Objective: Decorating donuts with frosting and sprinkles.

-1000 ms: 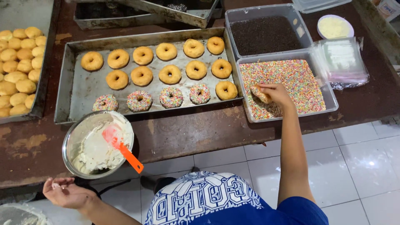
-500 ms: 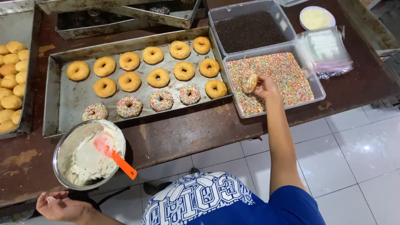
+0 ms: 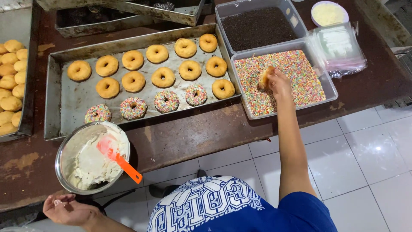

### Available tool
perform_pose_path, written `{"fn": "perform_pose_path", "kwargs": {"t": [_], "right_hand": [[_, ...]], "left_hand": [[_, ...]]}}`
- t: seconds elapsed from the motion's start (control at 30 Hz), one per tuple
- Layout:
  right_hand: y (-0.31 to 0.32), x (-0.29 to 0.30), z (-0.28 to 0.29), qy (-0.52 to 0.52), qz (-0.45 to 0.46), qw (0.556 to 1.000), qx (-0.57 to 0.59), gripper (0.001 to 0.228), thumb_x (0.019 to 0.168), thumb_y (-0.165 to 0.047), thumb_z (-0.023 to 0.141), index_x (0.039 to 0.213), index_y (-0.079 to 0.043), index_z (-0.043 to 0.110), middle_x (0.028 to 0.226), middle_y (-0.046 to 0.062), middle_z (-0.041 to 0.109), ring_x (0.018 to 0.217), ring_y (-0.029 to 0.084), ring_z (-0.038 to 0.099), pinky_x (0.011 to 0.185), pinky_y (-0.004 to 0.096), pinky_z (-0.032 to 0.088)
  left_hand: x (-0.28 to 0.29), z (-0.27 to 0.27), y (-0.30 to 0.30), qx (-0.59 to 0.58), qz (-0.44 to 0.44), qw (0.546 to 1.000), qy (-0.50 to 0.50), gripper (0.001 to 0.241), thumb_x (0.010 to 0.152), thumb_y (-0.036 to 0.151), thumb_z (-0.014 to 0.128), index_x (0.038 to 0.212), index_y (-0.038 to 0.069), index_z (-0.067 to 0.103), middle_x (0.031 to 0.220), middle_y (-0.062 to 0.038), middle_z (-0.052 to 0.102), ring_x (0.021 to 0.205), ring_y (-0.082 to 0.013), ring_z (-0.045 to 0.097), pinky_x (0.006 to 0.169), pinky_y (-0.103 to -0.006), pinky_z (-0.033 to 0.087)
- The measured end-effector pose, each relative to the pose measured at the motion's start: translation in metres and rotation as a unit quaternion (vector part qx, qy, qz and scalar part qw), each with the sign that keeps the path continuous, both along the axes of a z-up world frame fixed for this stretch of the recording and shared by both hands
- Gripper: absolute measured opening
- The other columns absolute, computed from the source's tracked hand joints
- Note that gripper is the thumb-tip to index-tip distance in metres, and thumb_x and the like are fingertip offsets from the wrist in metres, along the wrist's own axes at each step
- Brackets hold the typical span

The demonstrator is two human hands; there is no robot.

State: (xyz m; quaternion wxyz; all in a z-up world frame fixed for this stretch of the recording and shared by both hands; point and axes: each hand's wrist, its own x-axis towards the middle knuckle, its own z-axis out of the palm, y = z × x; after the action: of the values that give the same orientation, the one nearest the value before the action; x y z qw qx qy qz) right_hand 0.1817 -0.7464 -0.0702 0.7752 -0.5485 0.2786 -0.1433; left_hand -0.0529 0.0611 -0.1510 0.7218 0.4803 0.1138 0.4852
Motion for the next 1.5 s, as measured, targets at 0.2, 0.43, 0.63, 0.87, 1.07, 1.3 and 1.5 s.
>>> {"fn": "perform_pose_path", "kwargs": {"t": [0.2,0.43,0.63,0.87,1.07,1.3,1.5], "right_hand": [[0.0,0.007,-0.049,0.019,0.091,0.884,-0.458,0.048,0.075,-0.003,0.087,0.121,-0.002,0.074,0.106,0.015,0.078,0.094,0.028,0.075,0.085,0.036,0.061],[0.031,-0.01,-0.025,0.007,0.093,0.818,-0.568,0.054,0.077,-0.007,0.091,0.126,0.002,0.07,0.103,0.021,0.075,0.088,0.026,0.075,0.08,0.035,0.059],[0.051,-0.029,-0.004,0.021,0.099,0.805,-0.584,0.063,0.073,-0.004,0.09,0.133,0.0,0.068,0.099,0.018,0.076,0.085,0.024,0.074,0.077,0.035,0.059],[0.011,-0.02,0.005,0.066,0.076,0.979,-0.18,0.055,0.079,-0.009,0.079,0.133,-0.005,0.067,0.117,0.012,0.074,0.105,0.022,0.068,0.094,0.036,0.058],[-0.003,-0.047,0.029,-0.122,0.121,0.956,0.236,0.032,0.094,-0.015,0.058,0.121,0.001,0.057,0.142,0.024,0.059,0.139,0.039,0.054,0.113,0.062,0.04],[0.02,-0.059,0.041,-0.036,0.107,0.971,0.21,0.057,0.092,-0.034,0.054,0.139,-0.001,0.053,0.143,0.021,0.061,0.141,0.039,0.052,0.115,0.066,0.037],[0.024,-0.039,0.01,-0.001,0.026,0.993,0.112,0.049,0.096,-0.04,0.061,0.132,-0.007,0.059,0.115,0.018,0.064,0.111,0.035,0.06,0.101,0.062,0.049]], "left_hand": [[0.0,-0.012,0.007,0.04,-0.007,0.999,0.002,0.02,0.113,0.006,0.054,0.132,-0.002,0.052,0.096,-0.007,0.055,0.081,-0.0145,0.052,0.07,-0.0236,0.041],[0.004,-0.009,0.004,-0.019,-0.003,1.0,0.005,0.03,0.11,0.007,0.05,0.139,0.0,0.051,0.094,-0.007,0.055,0.081,-0.0147,0.053,0.07,-0.0237,0.043],[0.012,-0.013,0.011,-0.015,0.022,1.0,0.004,0.025,0.111,0.008,0.049,0.135,0.001,0.051,0.093,-0.008,0.057,0.077,-0.0153,0.052,0.069,-0.0258,0.044],[0.019,-0.039,0.045,-0.034,0.068,0.996,-0.044,0.028,0.11,0.012,0.055,0.136,0.002,0.052,0.09,-0.008,0.055,0.071,-0.0182,0.05,0.066,-0.0284,0.043],[0.011,-0.05,0.073,-0.107,0.122,0.984,-0.071,0.032,0.106,0.018,0.058,0.135,0.005,0.054,0.089,-0.007,0.055,0.072,-0.0197,0.048,0.063,-0.0298,0.041],[0.021,-0.049,0.112,-0.183,0.033,0.977,-0.101,0.03,0.101,0.02,0.058,0.13,0.011,0.055,0.09,-0.005,0.055,0.068,-0.0169,0.044,0.058,-0.0287,0.036],[0.044,0.0,0.104,-0.096,-0.036,0.994,-0.041,0.035,0.106,0.019,0.059,0.138,0.005,0.057,0.093,-0.007,0.056,0.078,-0.0184,0.051,0.066,-0.0314,0.041]]}}
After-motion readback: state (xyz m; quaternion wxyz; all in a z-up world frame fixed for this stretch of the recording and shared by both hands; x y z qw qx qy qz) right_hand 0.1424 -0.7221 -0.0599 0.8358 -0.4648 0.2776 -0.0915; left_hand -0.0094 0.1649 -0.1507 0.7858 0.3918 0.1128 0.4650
